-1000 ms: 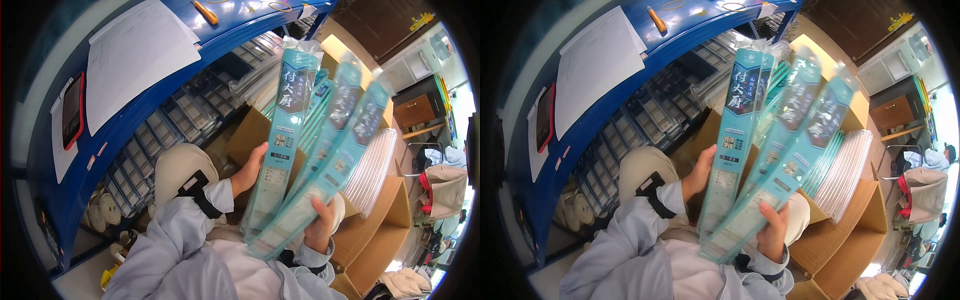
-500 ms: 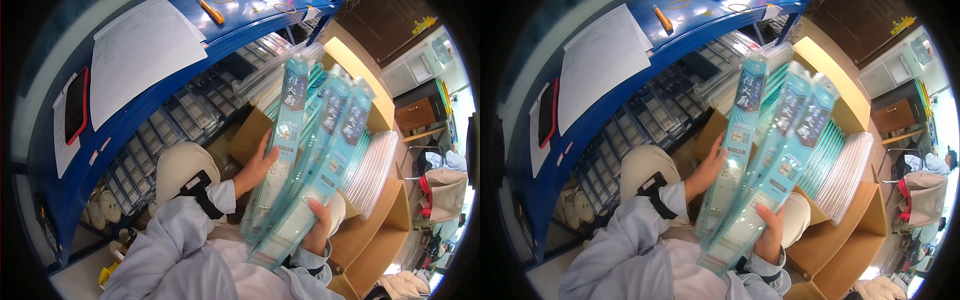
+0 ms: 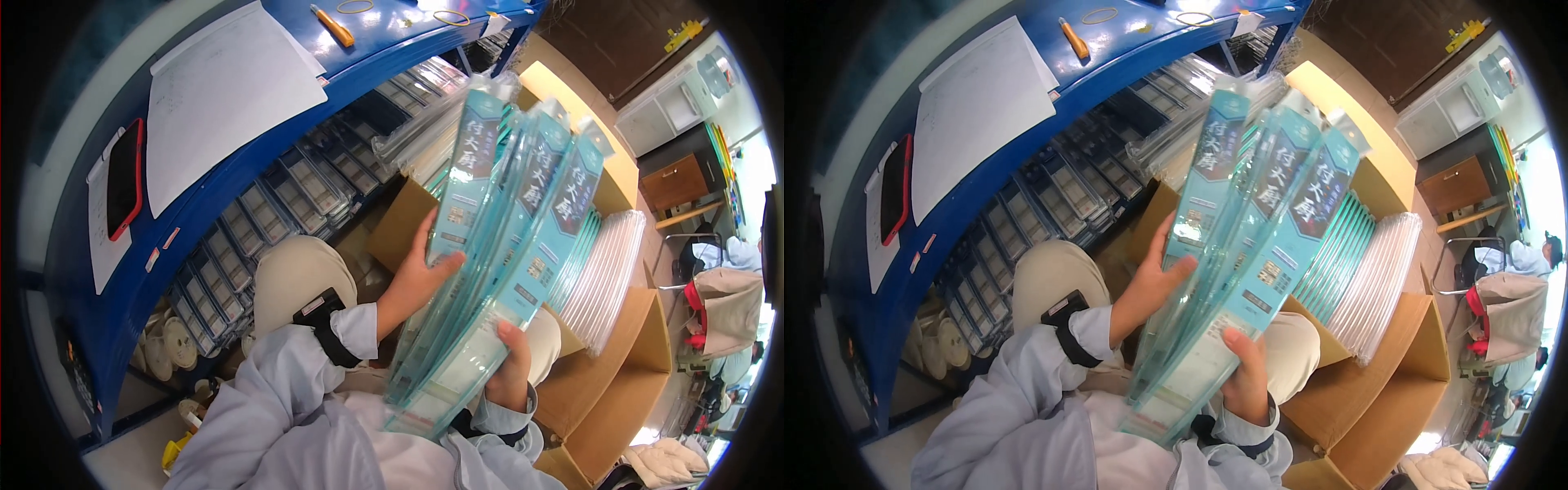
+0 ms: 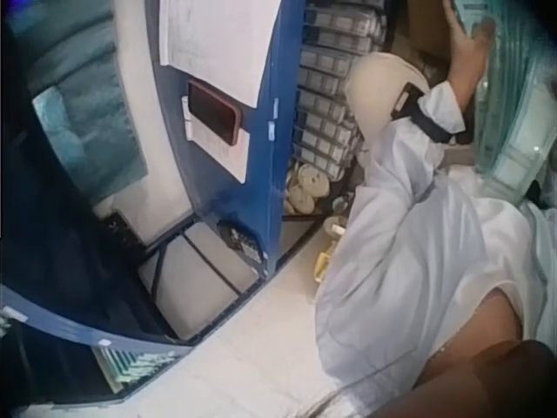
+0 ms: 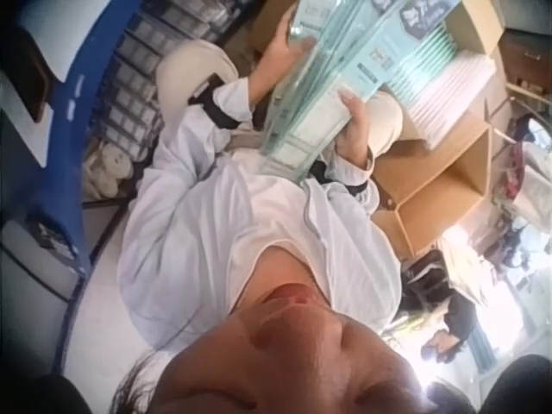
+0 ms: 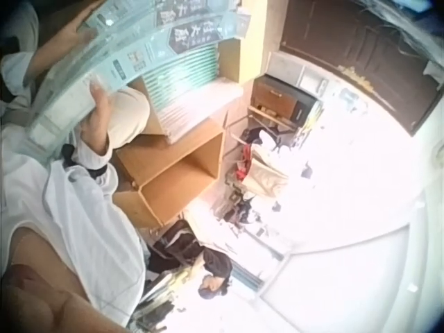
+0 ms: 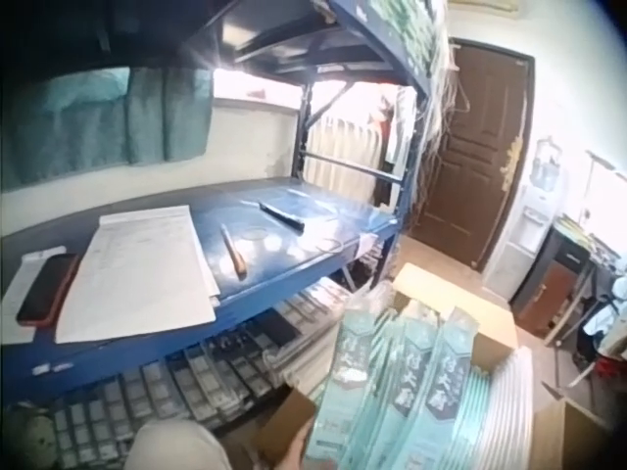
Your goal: Picking packaged kitchen utensils from a shelf and packing them into a cardboard box while checking an inventory list.
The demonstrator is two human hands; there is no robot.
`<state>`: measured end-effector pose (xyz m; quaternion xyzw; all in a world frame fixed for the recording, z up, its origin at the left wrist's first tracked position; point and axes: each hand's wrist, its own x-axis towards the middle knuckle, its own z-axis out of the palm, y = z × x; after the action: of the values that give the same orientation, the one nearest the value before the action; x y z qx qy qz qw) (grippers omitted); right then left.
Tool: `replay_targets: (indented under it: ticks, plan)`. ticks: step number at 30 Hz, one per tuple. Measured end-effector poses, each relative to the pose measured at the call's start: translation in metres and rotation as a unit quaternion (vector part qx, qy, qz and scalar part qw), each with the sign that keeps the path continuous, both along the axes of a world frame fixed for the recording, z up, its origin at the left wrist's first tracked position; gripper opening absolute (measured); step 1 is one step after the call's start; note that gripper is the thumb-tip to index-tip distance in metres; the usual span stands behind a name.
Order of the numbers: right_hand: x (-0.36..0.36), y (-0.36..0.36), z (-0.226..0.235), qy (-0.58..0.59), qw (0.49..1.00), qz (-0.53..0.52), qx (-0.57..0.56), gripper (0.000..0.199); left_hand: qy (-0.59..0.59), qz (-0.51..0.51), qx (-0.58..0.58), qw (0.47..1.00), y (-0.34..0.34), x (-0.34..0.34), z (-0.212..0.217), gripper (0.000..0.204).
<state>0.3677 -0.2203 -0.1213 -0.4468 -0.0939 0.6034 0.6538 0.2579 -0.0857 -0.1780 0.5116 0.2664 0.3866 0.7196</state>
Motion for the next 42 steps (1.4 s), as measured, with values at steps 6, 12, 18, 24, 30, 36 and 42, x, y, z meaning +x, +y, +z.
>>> replay_targets:
  ticks: [6, 12, 18, 24, 30, 36, 42]
  plan:
    - [0.019, -0.016, 0.018, 0.033, 0.996, -0.063, 0.045, 0.056, -0.066, -0.02, -0.043, 0.997, 0.013, -0.006, 0.003, 0.07]
    - [0.017, -0.013, 0.006, 0.001, 0.999, -0.041, -0.005, 0.056, 0.101, -0.039, 0.126, 0.986, -0.013, 0.011, 0.025, 0.079]
    - [0.03, -0.018, 0.008, -0.055, 0.998, -0.011, -0.007, 0.058, 0.136, -0.104, 0.106, 0.979, -0.022, 0.047, 0.03, 0.08]
    - [0.096, 0.015, 0.043, -0.02, 0.996, -0.089, 0.023, 0.048, 0.224, -0.245, 0.395, 0.857, 0.052, 0.11, 0.039, 0.059]
    - [0.185, 0.083, 0.009, -0.156, 0.98, -0.091, -0.08, 0.043, 0.407, -0.223, 0.634, 0.619, 0.133, 0.162, -0.093, 0.011]
    - [0.235, 0.136, -0.032, -0.22, 0.969, -0.067, -0.094, 0.076, 0.383, -0.415, 0.639, 0.523, 0.14, 0.198, -0.178, 0.046]
    - [0.252, 0.178, -0.087, -0.262, 0.94, -0.11, -0.191, 0.106, 0.467, -0.398, 0.698, 0.37, 0.16, 0.192, -0.17, 0.046]
